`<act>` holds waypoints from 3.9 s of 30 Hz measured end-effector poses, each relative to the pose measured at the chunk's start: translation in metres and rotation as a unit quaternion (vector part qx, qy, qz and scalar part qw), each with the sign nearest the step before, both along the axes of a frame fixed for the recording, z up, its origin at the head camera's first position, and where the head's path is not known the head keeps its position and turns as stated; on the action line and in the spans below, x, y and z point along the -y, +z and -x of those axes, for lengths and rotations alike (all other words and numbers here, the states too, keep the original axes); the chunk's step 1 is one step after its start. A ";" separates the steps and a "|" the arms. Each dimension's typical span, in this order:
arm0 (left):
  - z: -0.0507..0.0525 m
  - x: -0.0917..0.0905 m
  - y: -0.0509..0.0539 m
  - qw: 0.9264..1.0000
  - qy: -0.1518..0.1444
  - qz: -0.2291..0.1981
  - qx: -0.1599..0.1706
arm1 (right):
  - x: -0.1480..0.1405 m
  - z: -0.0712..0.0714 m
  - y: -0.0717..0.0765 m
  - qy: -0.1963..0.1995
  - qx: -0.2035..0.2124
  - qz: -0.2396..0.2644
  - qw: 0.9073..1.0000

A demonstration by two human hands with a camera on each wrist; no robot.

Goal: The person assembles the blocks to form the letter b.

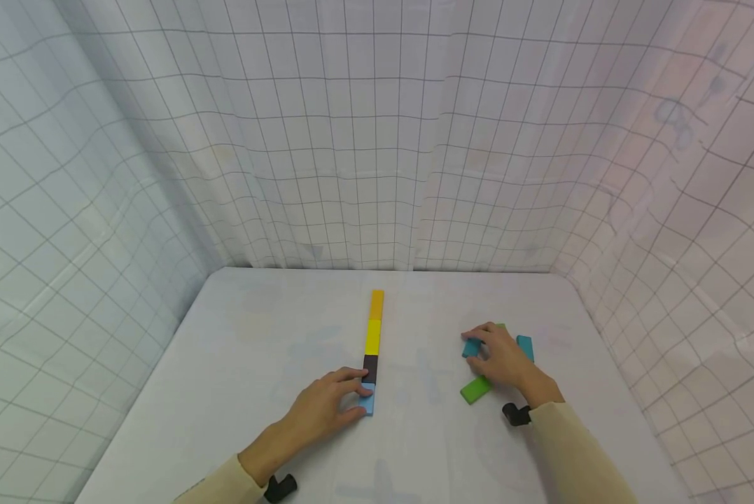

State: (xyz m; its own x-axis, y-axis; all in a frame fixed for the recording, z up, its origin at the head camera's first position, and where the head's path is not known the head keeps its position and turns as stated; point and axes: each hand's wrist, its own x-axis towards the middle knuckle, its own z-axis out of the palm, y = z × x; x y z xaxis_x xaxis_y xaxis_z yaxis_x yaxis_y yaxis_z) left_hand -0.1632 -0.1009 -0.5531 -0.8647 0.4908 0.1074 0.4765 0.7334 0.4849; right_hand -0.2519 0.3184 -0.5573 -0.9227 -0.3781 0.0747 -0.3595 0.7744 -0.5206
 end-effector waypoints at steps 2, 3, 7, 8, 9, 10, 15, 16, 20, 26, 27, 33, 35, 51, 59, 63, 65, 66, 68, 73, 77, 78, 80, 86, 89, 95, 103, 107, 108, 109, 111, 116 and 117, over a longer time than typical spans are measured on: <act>-0.001 0.000 0.000 1.000 -0.001 -0.001 0.000 | 0.001 0.000 0.000 0.000 0.001 0.000 1.000; -0.001 0.000 0.000 1.000 -0.001 -0.002 0.000 | 0.001 0.000 0.000 0.000 0.002 0.001 1.000; -0.001 0.000 -0.001 1.000 0.000 0.000 0.001 | 0.002 0.001 -0.001 -0.001 0.004 0.002 1.000; -0.001 0.000 -0.001 1.000 0.001 0.002 0.001 | 0.002 0.001 -0.001 -0.001 0.003 0.002 1.000; -0.001 0.000 -0.001 1.000 0.001 0.003 0.001 | 0.002 0.000 -0.001 -0.001 0.001 0.002 1.000; -0.001 0.000 -0.001 1.000 0.002 0.004 0.001 | 0.003 0.000 -0.001 -0.001 -0.002 0.001 1.000; 0.000 -0.001 0.000 1.000 0.003 0.006 -0.001 | 0.006 0.001 -0.001 0.001 -0.016 0.001 1.000; 0.000 -0.001 0.000 1.000 0.003 0.005 0.000 | 0.007 0.001 -0.001 0.001 -0.019 0.002 1.000; 0.001 -0.002 -0.001 1.000 0.003 0.005 -0.002 | 0.013 0.000 0.000 -0.005 -0.026 0.000 1.000; 0.001 -0.001 0.000 1.000 0.001 0.007 -0.003 | 0.022 0.001 0.000 -0.003 -0.041 -0.002 0.999; 0.000 -0.001 0.000 1.000 0.001 0.006 -0.002 | 0.024 0.002 0.000 -0.001 -0.044 -0.002 0.999; -0.001 -0.002 0.001 1.000 0.002 0.007 -0.002 | 0.036 0.003 0.003 -0.001 -0.038 0.010 0.999; -0.002 -0.002 0.002 1.000 0.003 0.010 -0.003 | 0.039 0.003 0.005 -0.005 -0.028 0.017 0.999; 0.000 -0.003 -0.001 1.000 0.012 0.024 -0.001 | 0.080 0.008 0.006 0.002 -0.020 0.031 0.999; 0.001 -0.004 -0.001 1.000 0.012 0.027 0.010 | 0.101 0.013 0.003 -0.023 -0.009 0.019 1.000; 0.001 -0.003 0.000 1.000 0.009 0.023 0.010 | 0.112 0.016 0.001 -0.022 -0.016 0.019 0.999; 0.002 -0.003 0.000 1.000 0.007 0.020 0.010 | 0.116 0.017 0.000 -0.024 -0.017 0.020 0.999; 0.002 -0.003 0.001 1.000 0.007 0.020 0.011 | 0.118 0.017 0.000 -0.025 -0.018 0.020 0.999; 0.002 -0.003 0.001 1.000 0.006 0.019 0.012 | 0.122 0.018 -0.001 -0.026 -0.017 0.021 0.999; 0.002 -0.003 -0.001 1.000 0.004 0.018 0.015 | 0.128 0.019 -0.001 -0.031 -0.020 0.022 0.999; 0.002 -0.004 -0.003 1.000 -0.001 0.016 0.011 | 0.130 0.020 -0.002 -0.036 -0.020 0.019 0.999; 0.003 -0.004 -0.004 1.000 -0.002 0.016 0.008 | 0.130 0.020 -0.002 -0.038 -0.019 0.018 0.999; 0.002 -0.004 -0.004 1.000 -0.002 0.015 0.005 | 0.131 0.021 -0.001 -0.041 -0.018 0.016 0.999; 0.002 -0.004 -0.002 1.000 -0.002 0.014 0.006 | 0.133 0.024 -0.002 -0.054 -0.017 0.005 0.998; 0.002 -0.005 -0.002 1.000 -0.002 0.017 0.007 | 0.134 0.026 -0.003 -0.060 -0.016 -0.001 0.998; 0.003 -0.006 0.000 1.000 0.000 0.020 0.009 | 0.132 0.026 -0.003 -0.056 -0.005 0.005 0.998; 0.003 -0.006 0.002 1.000 0.001 0.027 0.016 | 0.124 0.026 -0.006 -0.028 0.004 0.020 0.999; 0.003 -0.006 0.002 0.999 0.005 0.033 0.020 | 0.122 0.027 -0.006 -0.014 0.006 0.025 1.000; 0.004 -0.006 0.003 0.999 0.006 0.035 0.021 | 0.122 0.028 -0.006 -0.012 0.007 0.026 1.000; 0.004 -0.006 0.003 0.999 0.007 0.036 0.022 | 0.123 0.028 -0.006 -0.011 0.007 0.028 1.000; 0.004 -0.006 0.003 0.999 0.008 0.039 0.024 | 0.125 0.028 -0.006 -0.007 0.009 0.029 1.000; 0.005 -0.005 0.003 0.999 0.010 0.043 0.028 | 0.130 0.028 -0.005 -0.005 0.006 0.032 0.999; 0.006 -0.005 0.002 0.999 0.010 0.043 0.028 | 0.131 0.028 -0.005 -0.004 0.004 0.033 0.999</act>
